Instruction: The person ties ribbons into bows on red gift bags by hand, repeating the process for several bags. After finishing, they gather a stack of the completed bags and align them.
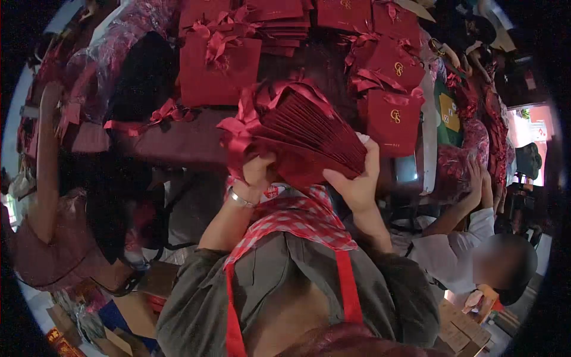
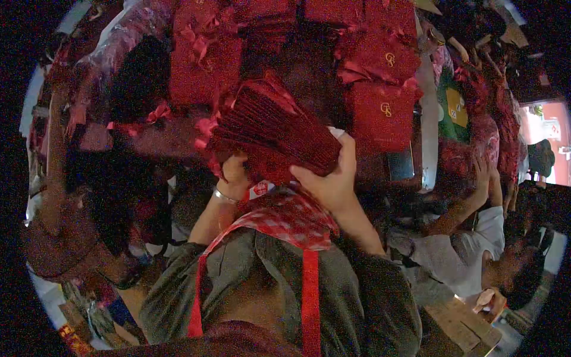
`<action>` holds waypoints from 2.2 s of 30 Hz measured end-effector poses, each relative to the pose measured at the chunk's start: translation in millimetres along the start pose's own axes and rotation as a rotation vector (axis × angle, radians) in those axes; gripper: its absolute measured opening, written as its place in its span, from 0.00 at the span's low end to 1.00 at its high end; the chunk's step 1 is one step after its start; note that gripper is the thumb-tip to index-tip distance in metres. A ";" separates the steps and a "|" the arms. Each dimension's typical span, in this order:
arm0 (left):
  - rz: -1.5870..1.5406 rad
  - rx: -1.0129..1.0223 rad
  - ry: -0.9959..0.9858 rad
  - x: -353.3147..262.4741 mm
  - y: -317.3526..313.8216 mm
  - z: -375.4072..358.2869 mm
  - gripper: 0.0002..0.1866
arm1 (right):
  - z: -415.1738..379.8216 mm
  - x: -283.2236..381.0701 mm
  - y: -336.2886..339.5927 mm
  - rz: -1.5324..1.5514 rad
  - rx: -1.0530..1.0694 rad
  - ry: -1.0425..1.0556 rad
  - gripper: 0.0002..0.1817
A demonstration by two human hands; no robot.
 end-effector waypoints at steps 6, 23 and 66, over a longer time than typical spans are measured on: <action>0.216 -0.139 0.010 3.1 15.5 0.9 0.44 | 21.5 27.5 8.5 -0.763 0.217 0.016 0.48; 0.168 0.162 0.486 70.5 -7.0 -24.6 0.35 | 46.0 79.9 -24.7 -1.156 0.404 0.413 0.43; 2.047 0.639 -0.488 -62.1 -146.1 14.3 0.38 | 47.8 27.6 -9.6 -0.893 0.510 0.345 0.53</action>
Point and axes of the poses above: each hand's wrist, its own z-axis towards the middle knuckle, its own y-axis out of the back of the hand, x = y × z, the point moved 9 cm from there along z, towards the middle knuckle, and after that the axes turned 2 degrees about -x, right-handed, at the moved point
